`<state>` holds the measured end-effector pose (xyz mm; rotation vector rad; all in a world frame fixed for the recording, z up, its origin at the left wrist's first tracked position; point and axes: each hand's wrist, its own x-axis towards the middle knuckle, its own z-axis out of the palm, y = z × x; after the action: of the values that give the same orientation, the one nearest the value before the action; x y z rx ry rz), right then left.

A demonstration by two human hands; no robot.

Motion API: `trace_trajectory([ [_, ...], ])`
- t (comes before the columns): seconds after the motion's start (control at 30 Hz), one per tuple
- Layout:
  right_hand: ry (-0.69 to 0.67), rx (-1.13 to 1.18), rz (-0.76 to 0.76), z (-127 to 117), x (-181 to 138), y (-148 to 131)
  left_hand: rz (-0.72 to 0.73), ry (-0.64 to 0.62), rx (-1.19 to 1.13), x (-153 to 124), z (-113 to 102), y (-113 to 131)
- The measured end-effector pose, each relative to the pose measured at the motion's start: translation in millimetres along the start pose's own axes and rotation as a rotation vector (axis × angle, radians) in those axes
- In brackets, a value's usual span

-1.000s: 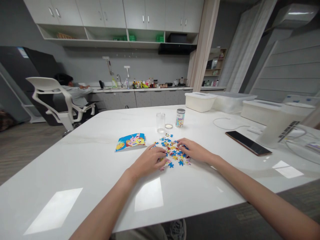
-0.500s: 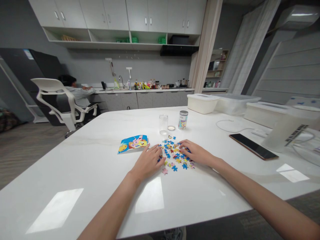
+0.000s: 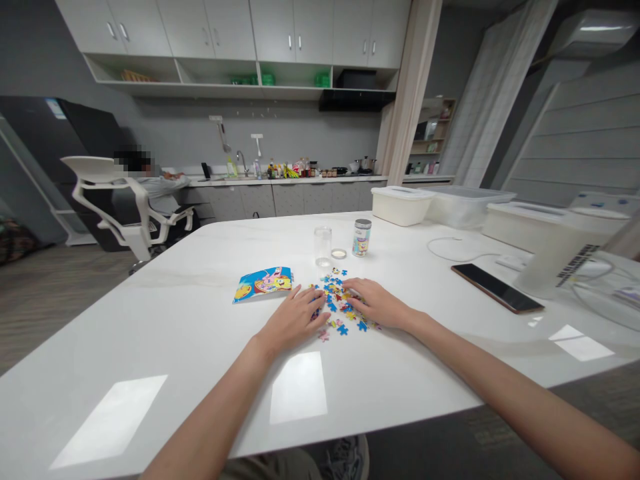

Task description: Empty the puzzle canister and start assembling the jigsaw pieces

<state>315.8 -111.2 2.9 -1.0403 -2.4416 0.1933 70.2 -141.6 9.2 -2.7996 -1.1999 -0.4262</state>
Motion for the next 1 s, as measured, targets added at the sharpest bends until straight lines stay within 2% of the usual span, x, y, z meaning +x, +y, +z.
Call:
trace_trajectory([
  [0.2,-0.17,0.033,-0.057,1.5,0.9,-6.3,0.021,0.003,-0.027,1.0,-0.4,-2.4],
  [0.47,-0.032,0.007,-0.055,-5.1,2.4,5.8,0.067,0.029,-0.032,2.4,-0.8,-3.7],
  [0.63,-0.029,-0.001,-0.026,-0.6,1.5,10.9,0.076,-0.018,0.018,6.6,-2.1,-3.1],
  [0.8,-0.017,-0.051,0.012,-0.2,-0.3,10.0,0.2,-0.069,0.157,16.0,-8.6,-1.8],
  [1.0,-0.022,-0.072,-0.007,-7.5,-1.6,6.0,0.199,-0.042,0.159,15.3,-14.7,0.2],
])
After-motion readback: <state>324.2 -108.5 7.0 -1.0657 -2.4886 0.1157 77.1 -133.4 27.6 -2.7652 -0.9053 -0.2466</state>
